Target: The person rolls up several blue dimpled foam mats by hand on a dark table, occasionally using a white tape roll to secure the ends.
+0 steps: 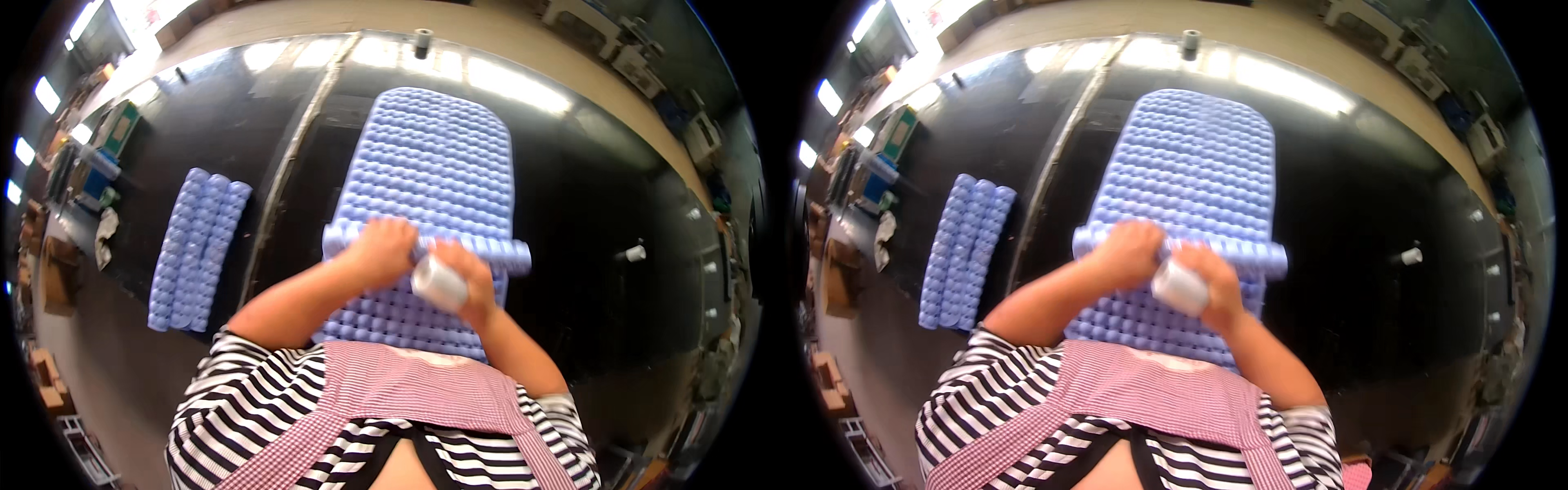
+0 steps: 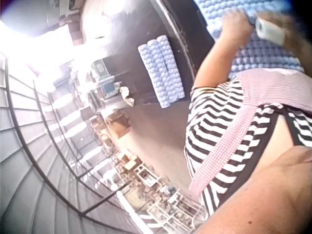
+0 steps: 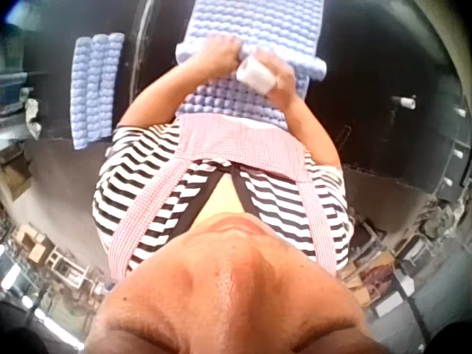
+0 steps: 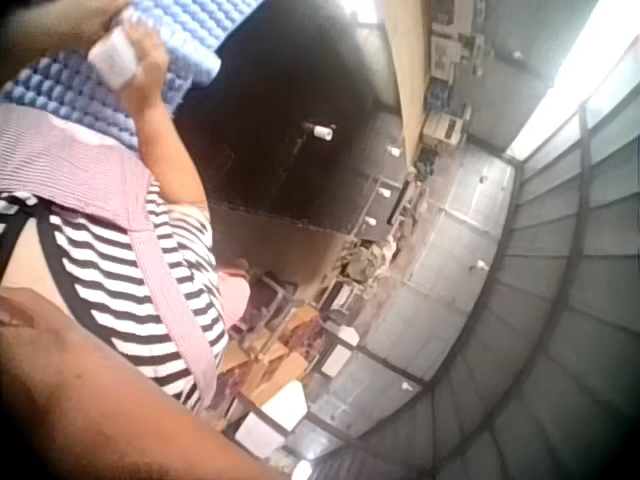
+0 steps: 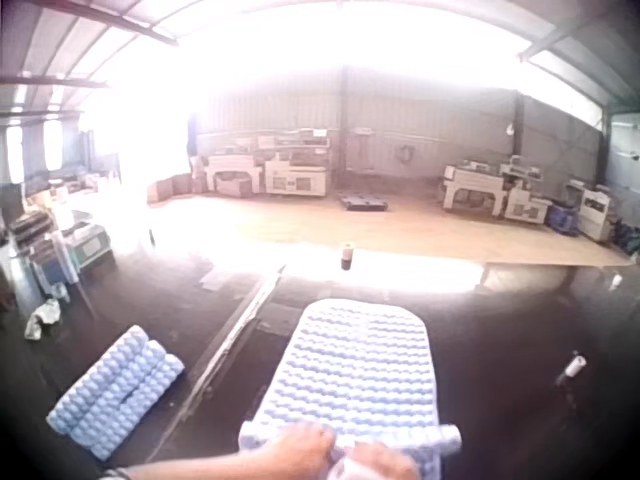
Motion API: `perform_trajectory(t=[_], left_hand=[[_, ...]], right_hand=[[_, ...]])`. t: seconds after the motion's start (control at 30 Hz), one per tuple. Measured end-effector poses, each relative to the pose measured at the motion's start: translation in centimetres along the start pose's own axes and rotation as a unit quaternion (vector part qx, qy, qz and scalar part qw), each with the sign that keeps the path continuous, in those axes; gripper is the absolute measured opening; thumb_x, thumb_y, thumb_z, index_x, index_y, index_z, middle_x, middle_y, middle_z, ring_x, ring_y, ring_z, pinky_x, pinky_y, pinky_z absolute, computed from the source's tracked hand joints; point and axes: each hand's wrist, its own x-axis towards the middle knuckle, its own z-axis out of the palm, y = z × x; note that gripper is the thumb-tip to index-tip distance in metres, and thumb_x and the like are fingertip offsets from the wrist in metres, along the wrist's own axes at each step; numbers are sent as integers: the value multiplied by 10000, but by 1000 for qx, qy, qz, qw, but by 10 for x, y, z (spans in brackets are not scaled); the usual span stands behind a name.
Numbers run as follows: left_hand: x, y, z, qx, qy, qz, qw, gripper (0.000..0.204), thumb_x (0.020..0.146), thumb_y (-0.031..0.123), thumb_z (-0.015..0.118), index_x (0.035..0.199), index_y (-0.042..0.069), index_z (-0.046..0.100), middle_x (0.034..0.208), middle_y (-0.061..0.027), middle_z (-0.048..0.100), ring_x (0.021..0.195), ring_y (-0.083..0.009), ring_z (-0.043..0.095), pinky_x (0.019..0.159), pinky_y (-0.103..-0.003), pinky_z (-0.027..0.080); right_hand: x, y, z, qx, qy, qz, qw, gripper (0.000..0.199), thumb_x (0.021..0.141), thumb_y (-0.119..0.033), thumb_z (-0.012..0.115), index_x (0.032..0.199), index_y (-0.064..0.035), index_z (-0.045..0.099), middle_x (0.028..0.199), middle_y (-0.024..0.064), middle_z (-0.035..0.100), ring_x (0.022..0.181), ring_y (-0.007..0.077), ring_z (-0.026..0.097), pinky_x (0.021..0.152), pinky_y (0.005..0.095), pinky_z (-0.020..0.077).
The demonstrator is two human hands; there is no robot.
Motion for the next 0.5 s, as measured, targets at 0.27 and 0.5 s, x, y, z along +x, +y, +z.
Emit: perform_trajectory(t=[0.27,0.5], left_hand=[[-50,-6,17,-33,189,66,979,420,801,336,797,1133,96,708,1279,-142,601,1223,-331,534,1014,-464,433],[-55,15,48,39,279,118,952,483,850,192,748,1303,59,646,1400,-83,594,1365,-265,521,1174,-469,356]], right_hand=[[-15,8,21,100,37,123,987,285,928,-153,708,1147,29,729,1081,99,740,897,169,690,797,311,569],[96,79,-18,94,88,138,982,188,934,-171,713,1022,-18,775,886,31,743,761,91,654,660,258,513]])
